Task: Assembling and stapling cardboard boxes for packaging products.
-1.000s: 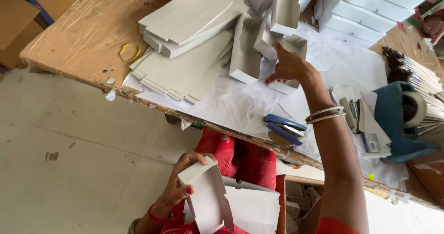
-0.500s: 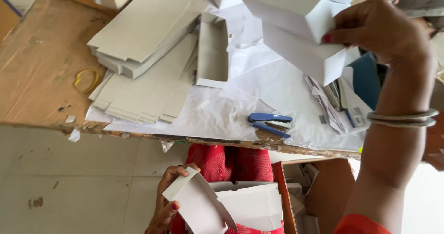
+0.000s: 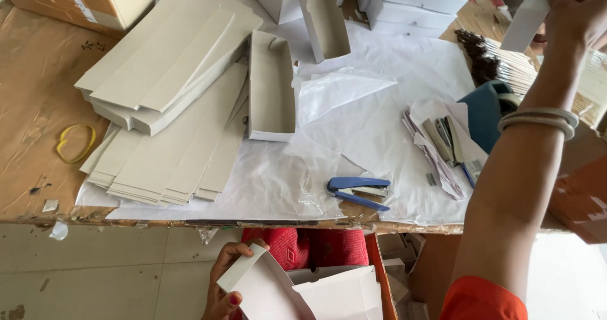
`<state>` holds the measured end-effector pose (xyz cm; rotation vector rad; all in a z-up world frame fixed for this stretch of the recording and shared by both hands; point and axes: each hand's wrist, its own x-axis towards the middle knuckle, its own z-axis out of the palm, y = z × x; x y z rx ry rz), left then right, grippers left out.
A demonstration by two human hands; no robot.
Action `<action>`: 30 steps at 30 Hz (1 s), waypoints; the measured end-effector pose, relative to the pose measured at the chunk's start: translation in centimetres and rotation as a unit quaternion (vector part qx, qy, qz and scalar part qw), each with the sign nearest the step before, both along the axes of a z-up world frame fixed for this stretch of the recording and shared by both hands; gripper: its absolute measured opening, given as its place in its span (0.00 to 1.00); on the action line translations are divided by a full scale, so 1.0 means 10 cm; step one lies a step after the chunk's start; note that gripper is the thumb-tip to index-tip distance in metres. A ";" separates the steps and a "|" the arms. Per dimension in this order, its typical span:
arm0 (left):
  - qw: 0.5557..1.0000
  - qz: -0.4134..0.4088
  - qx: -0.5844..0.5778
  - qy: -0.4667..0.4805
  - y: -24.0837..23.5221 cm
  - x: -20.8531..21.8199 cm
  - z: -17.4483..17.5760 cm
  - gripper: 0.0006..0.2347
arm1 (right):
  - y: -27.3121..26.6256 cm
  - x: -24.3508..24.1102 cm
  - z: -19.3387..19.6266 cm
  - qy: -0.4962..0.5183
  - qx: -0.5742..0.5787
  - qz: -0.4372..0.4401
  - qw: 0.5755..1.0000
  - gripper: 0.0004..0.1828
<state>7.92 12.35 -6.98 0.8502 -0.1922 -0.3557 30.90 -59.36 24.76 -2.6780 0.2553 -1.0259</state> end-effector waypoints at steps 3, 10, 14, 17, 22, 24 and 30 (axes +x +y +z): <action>1.000 -0.004 0.001 -0.017 0.02 0.08 -0.07 0.37 | -0.40 0.89 -0.65 -0.039 -0.018 -0.052 0.998 0.30; 0.999 -0.007 0.031 -0.006 0.01 0.09 -0.13 0.38 | 2.00 0.82 -0.25 0.163 -0.026 0.187 0.968 0.14; 0.999 -0.013 0.048 -0.022 -0.03 -0.04 0.10 0.38 | 3.24 1.04 -0.93 0.261 -0.080 0.236 0.933 0.13; 0.999 -0.001 0.042 -0.030 -0.01 -0.12 0.16 0.37 | 3.58 1.31 -1.37 0.308 -0.126 0.181 0.925 0.25; 0.997 0.050 0.049 -0.018 0.08 -0.21 0.03 0.37 | 3.98 1.27 -1.29 0.216 -0.108 0.189 0.952 0.38; 0.996 0.052 0.063 -0.030 0.12 -0.21 0.02 0.37 | 4.19 1.01 -1.00 0.135 -0.156 0.252 0.945 0.33; 0.997 0.043 0.025 -0.064 0.08 -0.23 0.08 0.35 | 4.91 0.03 -0.94 0.310 -0.239 0.344 0.854 0.12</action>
